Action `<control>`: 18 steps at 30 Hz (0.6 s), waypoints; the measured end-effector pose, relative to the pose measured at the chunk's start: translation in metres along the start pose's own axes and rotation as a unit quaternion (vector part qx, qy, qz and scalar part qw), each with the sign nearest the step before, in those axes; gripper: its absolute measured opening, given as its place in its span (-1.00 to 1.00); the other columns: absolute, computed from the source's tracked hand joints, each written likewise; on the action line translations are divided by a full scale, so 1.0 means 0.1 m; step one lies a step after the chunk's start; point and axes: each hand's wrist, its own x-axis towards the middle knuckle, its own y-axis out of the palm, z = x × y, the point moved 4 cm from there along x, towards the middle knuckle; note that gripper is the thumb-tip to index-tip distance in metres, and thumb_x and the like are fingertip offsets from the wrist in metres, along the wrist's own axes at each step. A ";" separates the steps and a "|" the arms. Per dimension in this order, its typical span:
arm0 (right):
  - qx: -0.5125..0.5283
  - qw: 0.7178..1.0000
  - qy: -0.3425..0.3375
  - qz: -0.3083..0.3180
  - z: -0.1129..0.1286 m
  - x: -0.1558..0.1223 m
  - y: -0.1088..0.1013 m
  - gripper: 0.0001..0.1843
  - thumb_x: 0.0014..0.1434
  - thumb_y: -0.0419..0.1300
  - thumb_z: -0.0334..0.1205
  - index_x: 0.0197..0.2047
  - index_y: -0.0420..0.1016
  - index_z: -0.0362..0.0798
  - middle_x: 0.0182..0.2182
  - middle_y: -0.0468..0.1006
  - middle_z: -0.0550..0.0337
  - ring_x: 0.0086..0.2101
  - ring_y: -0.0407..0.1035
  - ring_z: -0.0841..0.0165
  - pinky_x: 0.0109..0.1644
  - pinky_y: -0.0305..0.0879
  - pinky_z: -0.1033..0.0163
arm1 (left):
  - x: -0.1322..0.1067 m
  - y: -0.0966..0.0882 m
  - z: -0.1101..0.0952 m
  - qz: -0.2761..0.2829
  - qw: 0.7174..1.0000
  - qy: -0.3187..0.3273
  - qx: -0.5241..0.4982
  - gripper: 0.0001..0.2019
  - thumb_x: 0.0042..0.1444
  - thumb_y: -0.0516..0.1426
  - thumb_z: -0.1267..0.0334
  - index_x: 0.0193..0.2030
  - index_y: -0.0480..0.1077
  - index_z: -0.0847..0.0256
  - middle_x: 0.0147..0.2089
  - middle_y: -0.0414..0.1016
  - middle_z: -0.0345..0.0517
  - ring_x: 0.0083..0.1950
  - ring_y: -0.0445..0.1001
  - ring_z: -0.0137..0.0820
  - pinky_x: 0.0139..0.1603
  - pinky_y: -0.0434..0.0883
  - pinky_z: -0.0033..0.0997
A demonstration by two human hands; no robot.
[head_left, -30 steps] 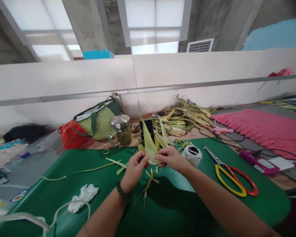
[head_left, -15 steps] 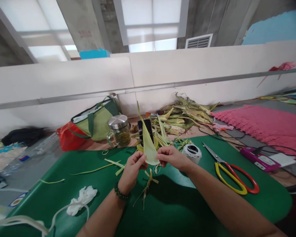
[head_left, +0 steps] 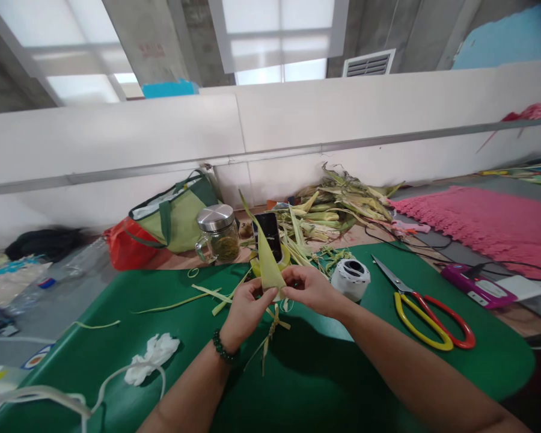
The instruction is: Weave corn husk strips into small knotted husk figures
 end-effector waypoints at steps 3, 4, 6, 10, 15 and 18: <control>0.005 0.999 0.041 0.015 -0.04 0.00 0.01 -0.90 -0.09 0.22 -0.30 -0.42 0.43 -0.12 -0.55 0.48 0.26 -0.53 0.34 0.47 -0.44 0.26 0.38 | 0.00 -0.03 -0.02 -0.035 0.999 0.003 0.016 -0.70 -0.15 0.24 0.09 -0.41 0.48 0.36 -0.42 0.51 -0.04 -0.37 0.45 -0.33 -0.34 0.46 -0.37; -0.002 0.998 0.052 0.021 -0.05 0.00 0.01 -0.92 -0.08 0.22 -0.28 -0.47 0.42 -0.12 -0.60 0.45 0.27 -0.56 0.33 0.48 -0.47 0.24 0.38 | 0.00 -0.04 -0.02 -0.045 0.999 0.001 0.018 -0.69 -0.15 0.24 0.09 -0.41 0.48 0.35 -0.43 0.51 -0.06 -0.39 0.44 -0.35 -0.36 0.45 -0.38; -0.011 0.997 0.063 0.031 -0.08 0.00 0.01 -0.85 -0.05 0.21 -0.24 -0.55 0.40 -0.12 -0.66 0.41 0.28 -0.61 0.30 0.49 -0.52 0.22 0.39 | 0.00 -0.05 -0.03 -0.053 0.998 -0.004 0.014 -0.68 -0.16 0.24 0.09 -0.39 0.48 0.35 -0.43 0.50 -0.07 -0.42 0.43 -0.37 -0.39 0.45 -0.40; -0.011 0.998 0.050 0.024 -0.08 0.00 0.02 -0.85 -0.02 0.19 -0.22 -0.53 0.41 -0.12 -0.65 0.44 0.28 -0.62 0.31 0.50 -0.53 0.23 0.40 | 0.00 -0.01 -0.03 -0.025 1.000 -0.009 0.008 -0.74 -0.17 0.24 0.14 -0.44 0.48 0.35 -0.46 0.50 -0.08 -0.45 0.42 -0.39 -0.40 0.43 -0.42; -0.035 0.999 0.028 0.020 -0.11 -0.01 0.03 -0.87 -0.01 0.16 -0.25 -0.51 0.43 -0.12 -0.65 0.44 0.27 -0.62 0.30 0.50 -0.53 0.21 0.41 | -0.01 -0.01 -0.05 -0.021 0.999 -0.011 0.027 -0.80 -0.17 0.22 0.20 -0.51 0.47 0.34 -0.55 0.47 -0.13 -0.51 0.38 -0.43 -0.47 0.35 -0.48; -0.056 0.998 0.022 0.022 -0.14 -0.01 0.04 -0.89 0.00 0.14 -0.28 -0.48 0.45 -0.12 -0.64 0.45 0.26 -0.59 0.31 0.49 -0.51 0.23 0.41 | -0.02 -0.02 -0.08 -0.018 0.998 -0.014 0.057 -0.80 -0.17 0.20 0.20 -0.53 0.46 0.34 -0.58 0.46 -0.13 -0.53 0.37 -0.44 -0.51 0.29 -0.51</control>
